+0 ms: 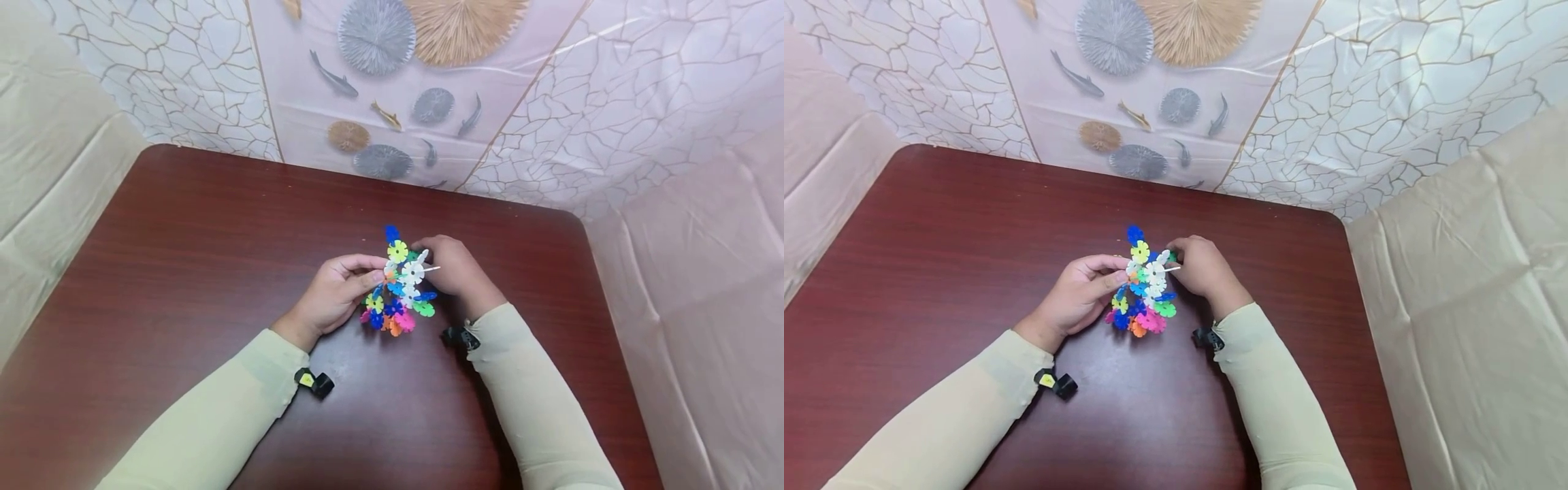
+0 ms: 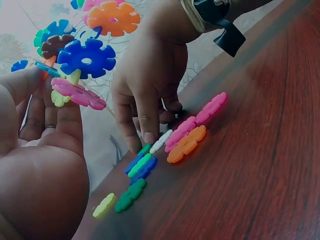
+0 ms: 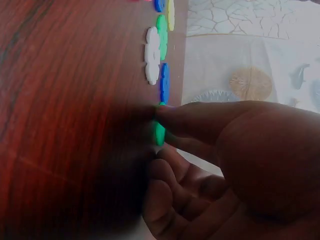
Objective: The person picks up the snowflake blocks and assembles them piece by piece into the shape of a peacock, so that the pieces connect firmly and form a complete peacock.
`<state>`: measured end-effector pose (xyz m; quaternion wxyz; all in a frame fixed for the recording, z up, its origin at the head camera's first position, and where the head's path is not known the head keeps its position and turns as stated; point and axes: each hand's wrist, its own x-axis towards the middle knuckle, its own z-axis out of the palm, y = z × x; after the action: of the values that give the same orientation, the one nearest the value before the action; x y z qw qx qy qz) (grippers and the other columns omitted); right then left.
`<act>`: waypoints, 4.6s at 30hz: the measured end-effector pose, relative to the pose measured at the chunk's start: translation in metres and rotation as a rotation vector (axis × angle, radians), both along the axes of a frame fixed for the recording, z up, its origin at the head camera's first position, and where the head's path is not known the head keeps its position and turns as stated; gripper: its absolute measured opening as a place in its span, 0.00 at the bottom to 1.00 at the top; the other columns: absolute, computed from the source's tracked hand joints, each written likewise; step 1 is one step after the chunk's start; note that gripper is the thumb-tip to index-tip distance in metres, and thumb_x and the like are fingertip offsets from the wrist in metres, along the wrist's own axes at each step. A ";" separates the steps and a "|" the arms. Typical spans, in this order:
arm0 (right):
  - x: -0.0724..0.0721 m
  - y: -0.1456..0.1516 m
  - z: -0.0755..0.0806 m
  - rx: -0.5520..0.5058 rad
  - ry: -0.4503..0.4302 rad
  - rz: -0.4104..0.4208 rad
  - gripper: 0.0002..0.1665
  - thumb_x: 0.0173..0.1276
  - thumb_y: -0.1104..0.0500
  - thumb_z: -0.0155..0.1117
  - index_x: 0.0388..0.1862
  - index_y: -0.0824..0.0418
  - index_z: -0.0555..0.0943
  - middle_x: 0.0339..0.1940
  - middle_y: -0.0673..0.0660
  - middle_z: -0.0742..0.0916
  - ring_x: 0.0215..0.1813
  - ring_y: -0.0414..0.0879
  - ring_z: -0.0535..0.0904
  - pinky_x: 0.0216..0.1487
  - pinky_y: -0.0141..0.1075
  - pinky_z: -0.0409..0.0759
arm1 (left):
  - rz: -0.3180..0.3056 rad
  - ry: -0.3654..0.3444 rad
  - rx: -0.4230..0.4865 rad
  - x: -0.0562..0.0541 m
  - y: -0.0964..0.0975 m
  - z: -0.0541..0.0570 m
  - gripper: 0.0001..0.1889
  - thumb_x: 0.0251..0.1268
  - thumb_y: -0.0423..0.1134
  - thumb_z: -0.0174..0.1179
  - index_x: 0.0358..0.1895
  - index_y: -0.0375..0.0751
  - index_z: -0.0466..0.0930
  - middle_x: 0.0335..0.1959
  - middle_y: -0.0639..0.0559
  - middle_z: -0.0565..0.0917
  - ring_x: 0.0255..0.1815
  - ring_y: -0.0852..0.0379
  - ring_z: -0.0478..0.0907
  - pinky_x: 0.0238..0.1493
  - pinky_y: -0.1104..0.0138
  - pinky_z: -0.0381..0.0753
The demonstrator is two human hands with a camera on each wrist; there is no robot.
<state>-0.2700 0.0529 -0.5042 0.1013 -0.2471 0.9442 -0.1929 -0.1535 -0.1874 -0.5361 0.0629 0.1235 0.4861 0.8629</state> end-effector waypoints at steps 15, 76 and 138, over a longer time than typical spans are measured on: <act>0.025 0.019 0.061 -0.656 -0.198 0.005 0.10 0.80 0.61 0.76 0.55 0.61 0.89 0.47 0.64 0.94 0.46 0.55 0.92 0.47 0.40 0.94 | -0.033 -0.053 -0.129 0.000 0.001 -0.002 0.16 0.83 0.25 0.63 0.66 0.19 0.83 0.54 0.49 0.92 0.55 0.57 0.91 0.60 0.66 0.92; 0.050 0.002 0.083 -0.867 -0.290 0.191 0.11 0.80 0.71 0.70 0.58 0.71 0.85 0.42 0.54 0.94 0.41 0.45 0.93 0.48 0.38 0.95 | -0.082 -0.010 0.010 0.007 0.006 0.004 0.23 0.82 0.18 0.55 0.50 0.51 0.94 0.51 0.52 0.93 0.53 0.58 0.91 0.58 0.66 0.93; 0.073 0.083 0.079 -0.832 -0.354 -0.315 0.27 0.88 0.52 0.67 0.76 0.63 0.76 0.53 0.59 0.83 0.48 0.50 0.87 0.52 0.39 0.94 | 0.088 -0.207 -0.252 -0.011 0.065 0.045 0.14 0.79 0.35 0.73 0.62 0.42 0.94 0.59 0.44 0.94 0.54 0.54 0.94 0.65 0.56 0.92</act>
<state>-0.1966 0.1361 -0.4255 0.1224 -0.0841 0.7810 -0.6067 -0.1643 -0.1224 -0.4913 0.0895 0.0037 0.5862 0.8052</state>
